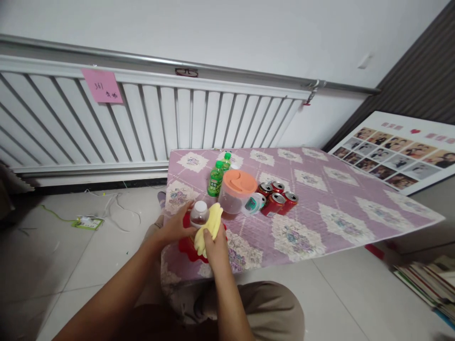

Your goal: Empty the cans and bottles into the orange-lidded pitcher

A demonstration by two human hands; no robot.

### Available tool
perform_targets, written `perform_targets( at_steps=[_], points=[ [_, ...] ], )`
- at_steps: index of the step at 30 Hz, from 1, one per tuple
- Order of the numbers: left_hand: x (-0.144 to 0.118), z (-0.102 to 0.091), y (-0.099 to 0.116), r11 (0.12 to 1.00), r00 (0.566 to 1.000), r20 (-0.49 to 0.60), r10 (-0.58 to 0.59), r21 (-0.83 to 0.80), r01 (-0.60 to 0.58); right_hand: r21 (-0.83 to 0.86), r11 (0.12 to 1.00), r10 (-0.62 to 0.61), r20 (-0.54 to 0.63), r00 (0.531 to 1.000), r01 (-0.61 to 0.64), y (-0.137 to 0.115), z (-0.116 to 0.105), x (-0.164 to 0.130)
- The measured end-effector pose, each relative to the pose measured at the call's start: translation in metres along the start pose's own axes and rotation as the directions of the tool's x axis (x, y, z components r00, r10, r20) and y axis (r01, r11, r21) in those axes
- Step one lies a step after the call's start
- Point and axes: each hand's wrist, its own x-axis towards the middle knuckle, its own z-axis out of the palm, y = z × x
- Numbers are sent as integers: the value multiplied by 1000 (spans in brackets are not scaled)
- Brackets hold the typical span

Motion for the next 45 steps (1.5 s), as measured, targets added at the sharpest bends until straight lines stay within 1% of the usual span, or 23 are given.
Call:
perform_targets(
  at_steps=[2, 5, 7, 9, 10, 12, 14, 16, 18, 20, 22, 24, 25, 27, 30, 32, 34, 36, 38, 40, 42, 43, 45],
  points=[
    [3, -5, 7, 999, 998, 56, 22, -41, -20, 11, 1000, 1, 1, 1000, -1, -4, -1, -2],
    [4, 0, 13, 994, 994, 82, 68, -88, -61, 30, 999, -42, -31, 999, 43, -14, 0, -3],
    [2, 8, 12, 991, 995, 36, 90, -100, -86, 14, 995, -100, -55, 993, 101, -19, 0, -2],
    [0, 17, 7, 993, 996, -39, 79, -83, -82, -27, 989, -144, -65, 987, 143, -20, 2, 0],
    [-1, 21, 4, 996, 995, -77, 64, -64, -69, -49, 988, -148, -68, 987, 145, -19, 3, 1],
    [-3, 25, -2, 999, 988, -148, 34, -14, -36, -70, 992, -106, -49, 993, 103, -13, 4, 2],
    [-3, 27, -6, 999, 980, -195, 28, 35, -22, -52, 998, -35, 2, 999, 35, -6, 1, 3],
    [-3, 27, -8, 997, 976, -213, 43, 69, -29, -21, 1000, 8, 39, 999, -7, -5, -4, 3],
    [-3, 28, -7, 996, 975, -217, 54, 88, -36, -6, 1000, -5, 11, 1000, 5, -11, -11, 4],
    [-3, 29, -5, 994, 974, -219, 57, 102, -35, -18, 998, -68, -53, 996, 67, -24, -16, 6],
    [-3, 31, -5, 994, 974, -224, 46, 111, -21, -57, 983, -180, -94, 979, 175, -40, -16, 9],
    [-4, 33, -6, 994, 974, -223, 38, 108, -14, -126, 950, -297, -93, 950, 285, -52, -10, 13],
    [-3, 33, -7, 995, 975, -220, 40, 100, -18, -158, 934, -337, -81, 938, 321, -54, -5, 15],
    [-3, 33, -8, 996, 976, -214, 44, 80, -27, -205, 916, -363, -53, 930, 346, -53, 4, 18],
    [-2, 31, -9, 999, 978, -207, 10, 47, 0, -215, 921, -338, -32, 941, 324, -43, 10, 19],
    [-2, 29, -8, 999, 979, -202, -8, 41, 17, -181, 936, -310, -24, 950, 301, -37, 5, 18],
    [-2, 29, -6, 998, 976, -216, 1, 58, 12, -148, 962, -239, -43, 970, 231, -33, -7, 14],
    [-2, 29, -5, 997, 970, -243, 5, 77, 14, -146, 982, -134, -111, 985, 117, -30, -25, 9],
    [-3, 29, -5, 997, 966, -259, -8, 67, 27, -163, 986, -55, -188, 981, 24, -27, -45, 4],
    [-3, 29, -6, 999, 968, -248, -29, 23, 36, -168, 986, -29, -221, 975, -8, -21, -63, 0],
    [-2, 28, -5, 998, 972, -227, -65, -31, 60, -153, 988, -10, -231, 973, -26, -14, -75, -3],
    [-2, 28, -5, 995, 973, -214, -87, -56, 76, -136, 990, 3, -230, 973, -35, -11, -79, -4],
    [0, 26, 0, 990, 975, -192, -113, -102, 95, -81, 996, 20, -186, 982, -36, -7, -79, -6]
  ],
)
